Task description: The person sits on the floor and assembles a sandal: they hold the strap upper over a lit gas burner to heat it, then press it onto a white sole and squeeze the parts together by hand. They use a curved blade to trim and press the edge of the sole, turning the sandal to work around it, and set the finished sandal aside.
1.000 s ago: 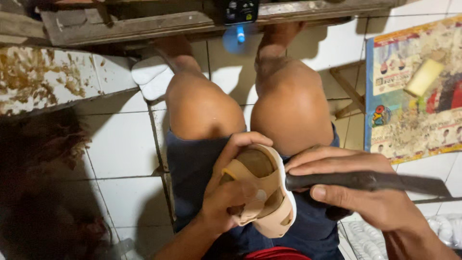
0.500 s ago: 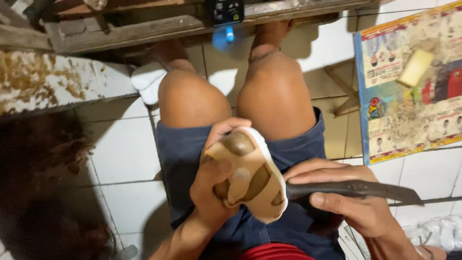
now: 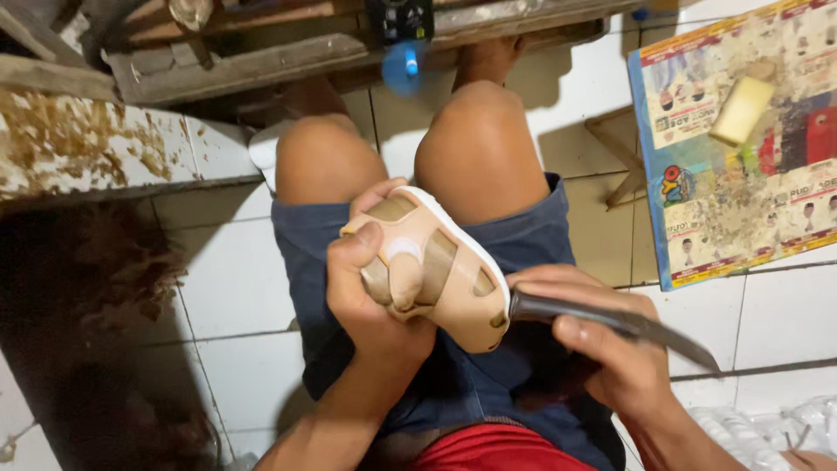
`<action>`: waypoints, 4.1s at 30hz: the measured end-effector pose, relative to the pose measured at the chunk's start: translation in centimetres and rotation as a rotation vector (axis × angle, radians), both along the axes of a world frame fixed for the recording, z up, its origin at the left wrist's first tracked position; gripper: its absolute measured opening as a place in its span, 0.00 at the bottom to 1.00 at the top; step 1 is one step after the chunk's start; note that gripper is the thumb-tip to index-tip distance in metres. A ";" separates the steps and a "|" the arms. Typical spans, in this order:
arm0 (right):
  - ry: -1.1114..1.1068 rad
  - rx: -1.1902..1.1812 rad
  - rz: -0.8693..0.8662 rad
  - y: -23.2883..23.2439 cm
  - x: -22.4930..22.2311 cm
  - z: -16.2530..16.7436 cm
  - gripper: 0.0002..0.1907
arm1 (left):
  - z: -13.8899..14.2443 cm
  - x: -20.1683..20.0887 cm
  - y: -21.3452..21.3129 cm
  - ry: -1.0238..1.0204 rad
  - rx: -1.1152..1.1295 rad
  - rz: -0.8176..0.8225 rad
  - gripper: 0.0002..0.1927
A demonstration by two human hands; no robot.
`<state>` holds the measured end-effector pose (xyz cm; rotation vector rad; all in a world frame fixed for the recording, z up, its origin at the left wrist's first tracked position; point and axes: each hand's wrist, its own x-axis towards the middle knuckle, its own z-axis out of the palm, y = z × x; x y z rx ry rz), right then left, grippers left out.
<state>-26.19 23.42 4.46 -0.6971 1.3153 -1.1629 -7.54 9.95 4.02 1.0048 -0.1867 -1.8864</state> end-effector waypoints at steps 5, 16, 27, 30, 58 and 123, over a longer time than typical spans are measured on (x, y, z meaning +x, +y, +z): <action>0.134 -0.087 -0.105 0.4 0.7 -0.2 0.23 | -0.3 -0.5 1.2 -0.248 -0.212 0.068 0.25; -0.516 0.119 0.023 -2.1 -4.4 0.9 0.30 | -1.9 4.6 4.3 0.298 0.009 -0.960 0.30; -0.235 0.050 0.444 -7.2 -6.5 -1.9 0.27 | -0.1 4.9 1.9 -0.096 0.006 -0.984 0.33; -0.228 0.124 0.535 -9.5 -6.3 -1.7 0.25 | 0.1 4.5 1.1 -0.175 -0.169 -0.980 0.30; -0.024 0.127 0.473 -11.0 -5.3 -0.3 0.16 | -1.3 2.9 -0.5 0.039 0.261 -0.756 0.26; 0.060 0.287 0.013 -7.9 0.4 1.9 0.16 | -3.9 3.2 0.6 0.300 0.271 -0.470 0.22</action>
